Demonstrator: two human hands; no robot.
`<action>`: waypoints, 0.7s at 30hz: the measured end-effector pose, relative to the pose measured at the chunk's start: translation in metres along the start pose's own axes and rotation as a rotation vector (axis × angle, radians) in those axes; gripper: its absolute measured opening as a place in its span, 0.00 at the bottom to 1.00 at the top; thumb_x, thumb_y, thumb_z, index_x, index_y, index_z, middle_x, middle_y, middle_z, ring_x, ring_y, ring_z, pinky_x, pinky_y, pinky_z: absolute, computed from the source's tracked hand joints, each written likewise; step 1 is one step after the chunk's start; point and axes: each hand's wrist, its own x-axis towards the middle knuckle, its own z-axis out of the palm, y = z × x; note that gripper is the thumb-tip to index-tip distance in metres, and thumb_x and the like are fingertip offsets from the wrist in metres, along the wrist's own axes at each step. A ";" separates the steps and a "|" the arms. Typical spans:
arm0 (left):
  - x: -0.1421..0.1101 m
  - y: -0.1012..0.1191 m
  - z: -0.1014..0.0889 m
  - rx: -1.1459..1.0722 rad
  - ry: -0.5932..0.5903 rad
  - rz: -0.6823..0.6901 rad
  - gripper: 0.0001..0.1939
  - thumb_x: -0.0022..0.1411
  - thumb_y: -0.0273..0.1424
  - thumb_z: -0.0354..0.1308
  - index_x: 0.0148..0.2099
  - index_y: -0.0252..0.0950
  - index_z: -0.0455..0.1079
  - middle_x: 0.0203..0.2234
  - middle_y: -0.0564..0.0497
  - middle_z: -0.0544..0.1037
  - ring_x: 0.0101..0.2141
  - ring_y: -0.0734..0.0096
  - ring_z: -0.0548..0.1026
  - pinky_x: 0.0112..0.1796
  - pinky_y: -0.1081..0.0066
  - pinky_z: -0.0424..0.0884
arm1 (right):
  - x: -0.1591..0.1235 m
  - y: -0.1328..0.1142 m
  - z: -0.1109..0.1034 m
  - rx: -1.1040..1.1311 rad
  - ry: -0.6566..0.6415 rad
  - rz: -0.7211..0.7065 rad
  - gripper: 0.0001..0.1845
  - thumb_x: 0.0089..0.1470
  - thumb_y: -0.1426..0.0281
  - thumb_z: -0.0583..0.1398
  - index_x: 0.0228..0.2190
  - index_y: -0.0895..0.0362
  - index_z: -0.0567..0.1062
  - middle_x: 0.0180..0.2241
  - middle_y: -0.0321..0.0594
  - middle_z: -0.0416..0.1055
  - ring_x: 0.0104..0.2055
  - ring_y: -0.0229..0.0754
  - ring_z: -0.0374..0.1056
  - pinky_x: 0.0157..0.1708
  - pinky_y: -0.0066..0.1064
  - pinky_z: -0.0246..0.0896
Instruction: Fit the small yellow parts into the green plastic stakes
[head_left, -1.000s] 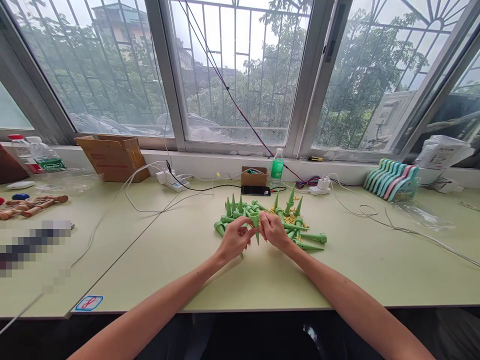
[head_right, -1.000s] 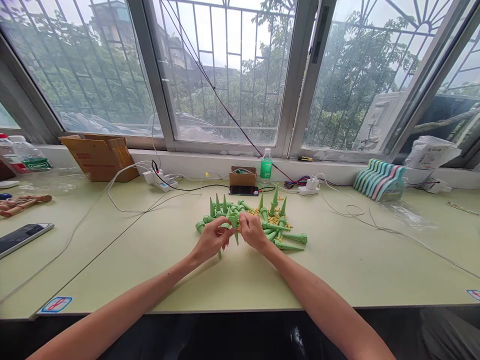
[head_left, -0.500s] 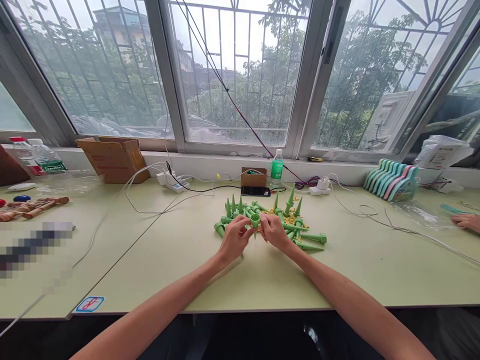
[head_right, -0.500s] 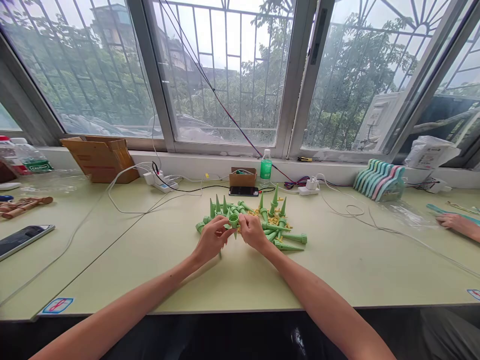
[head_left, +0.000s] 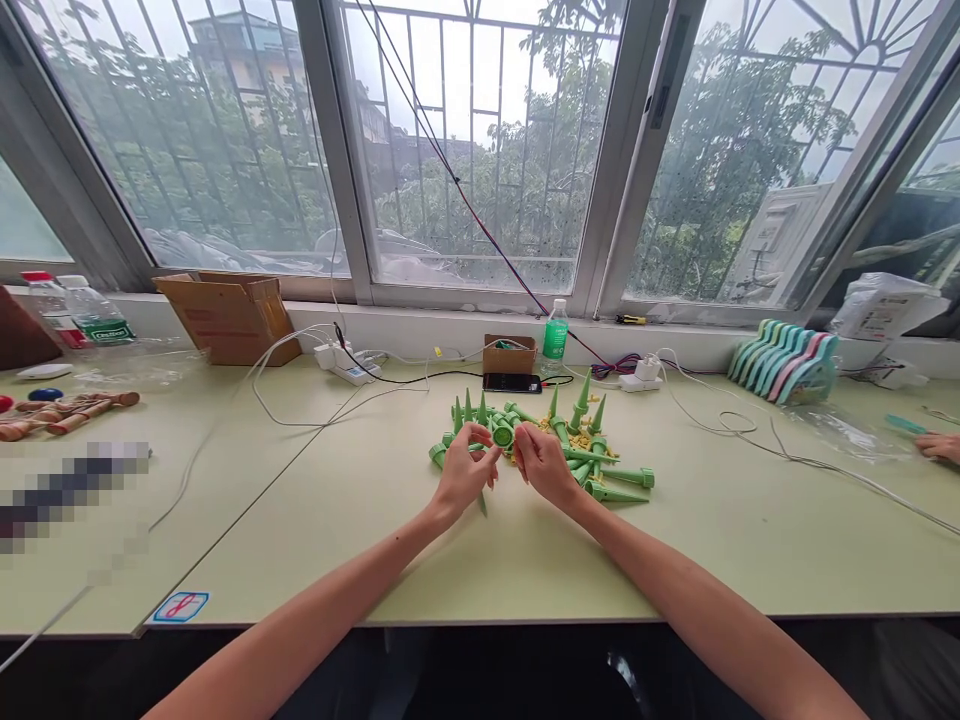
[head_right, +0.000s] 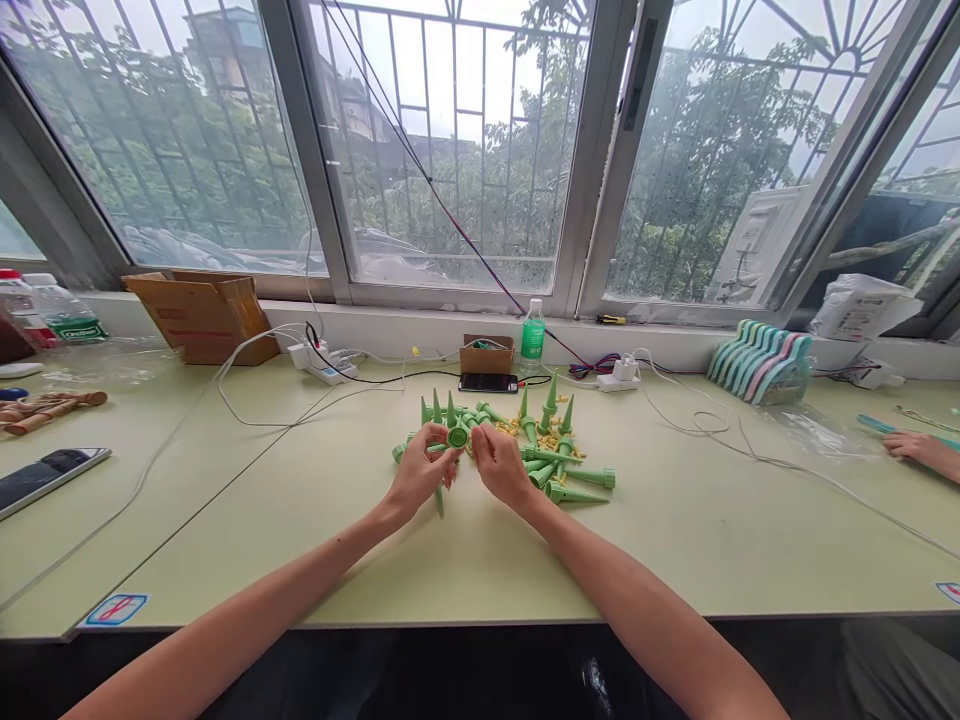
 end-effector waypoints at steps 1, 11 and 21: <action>0.001 0.000 0.000 -0.042 -0.012 -0.027 0.18 0.55 0.43 0.60 0.36 0.35 0.60 0.30 0.53 0.69 0.16 0.81 0.68 0.15 0.76 0.65 | 0.000 0.000 0.000 0.005 0.006 0.001 0.25 0.63 0.52 0.45 0.22 0.55 0.59 0.17 0.31 0.58 0.17 0.32 0.53 0.19 0.25 0.49; -0.001 0.012 0.002 -0.354 -0.239 -0.266 0.24 0.58 0.51 0.54 0.30 0.32 0.62 0.23 0.52 0.68 0.15 0.79 0.66 0.16 0.74 0.63 | -0.001 0.002 -0.001 0.007 -0.039 -0.026 0.23 0.64 0.53 0.45 0.23 0.55 0.58 0.18 0.31 0.59 0.18 0.31 0.54 0.19 0.23 0.49; -0.001 0.013 0.002 -0.416 -0.313 -0.257 0.25 0.60 0.52 0.51 0.33 0.32 0.64 0.24 0.50 0.70 0.16 0.78 0.66 0.17 0.73 0.64 | 0.000 -0.002 -0.003 -0.004 -0.074 -0.046 0.23 0.64 0.54 0.45 0.24 0.55 0.59 0.20 0.33 0.63 0.18 0.32 0.56 0.19 0.24 0.50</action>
